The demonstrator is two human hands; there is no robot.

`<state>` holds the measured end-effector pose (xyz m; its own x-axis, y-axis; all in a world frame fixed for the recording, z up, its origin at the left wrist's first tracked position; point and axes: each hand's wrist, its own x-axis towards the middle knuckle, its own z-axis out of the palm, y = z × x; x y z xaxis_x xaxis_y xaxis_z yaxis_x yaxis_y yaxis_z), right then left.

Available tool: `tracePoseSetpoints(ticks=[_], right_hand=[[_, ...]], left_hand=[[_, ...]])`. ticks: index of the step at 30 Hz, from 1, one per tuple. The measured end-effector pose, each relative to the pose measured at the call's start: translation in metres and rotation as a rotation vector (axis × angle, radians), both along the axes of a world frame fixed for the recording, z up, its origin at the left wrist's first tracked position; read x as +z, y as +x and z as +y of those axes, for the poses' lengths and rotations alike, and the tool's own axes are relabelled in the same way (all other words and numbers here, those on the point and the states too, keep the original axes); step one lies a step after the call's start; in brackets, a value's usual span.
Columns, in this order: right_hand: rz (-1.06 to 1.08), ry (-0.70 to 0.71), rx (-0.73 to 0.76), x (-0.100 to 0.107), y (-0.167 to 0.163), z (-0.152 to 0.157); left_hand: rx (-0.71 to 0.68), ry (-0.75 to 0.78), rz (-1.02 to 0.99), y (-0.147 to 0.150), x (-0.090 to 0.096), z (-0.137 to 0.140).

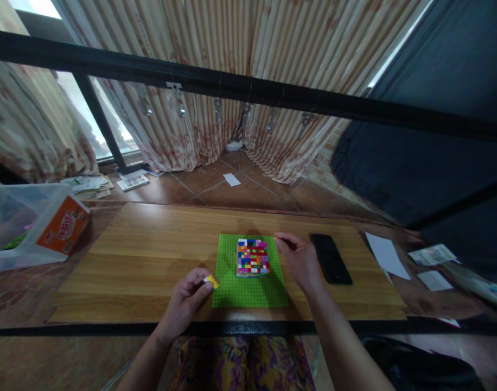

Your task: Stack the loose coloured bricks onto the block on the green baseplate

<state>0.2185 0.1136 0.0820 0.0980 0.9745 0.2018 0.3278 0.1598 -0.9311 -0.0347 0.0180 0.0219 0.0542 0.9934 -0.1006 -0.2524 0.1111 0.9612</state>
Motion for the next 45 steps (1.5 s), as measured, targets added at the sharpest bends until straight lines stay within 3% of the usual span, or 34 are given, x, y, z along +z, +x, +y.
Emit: tracePoseSetpoints(ticks=[4,10,23,30,39,45], right_hand=[[-0.174,0.064,0.061,-0.007,0.0,0.015],[-0.327,0.048,0.169,-0.011,-0.006,0.023],[-0.504,0.008,0.354,0.002,-0.007,0.028],[-0.34,-0.052,0.319,-0.007,-0.004,0.031],[0.187,-0.457,0.231,-0.02,-0.007,0.04],[0.292,-0.57,0.18,-0.019,-0.01,0.04]], left_hand=[[0.02,0.0,0.018,0.0,0.0,0.001],[0.019,-0.034,0.005,0.0,0.0,0.001],[0.026,-0.041,-0.023,0.001,0.003,0.002],[0.019,-0.034,-0.024,0.001,0.004,0.001],[0.027,-0.065,-0.042,0.002,0.003,0.001],[0.041,-0.061,-0.041,0.002,0.005,0.001]])
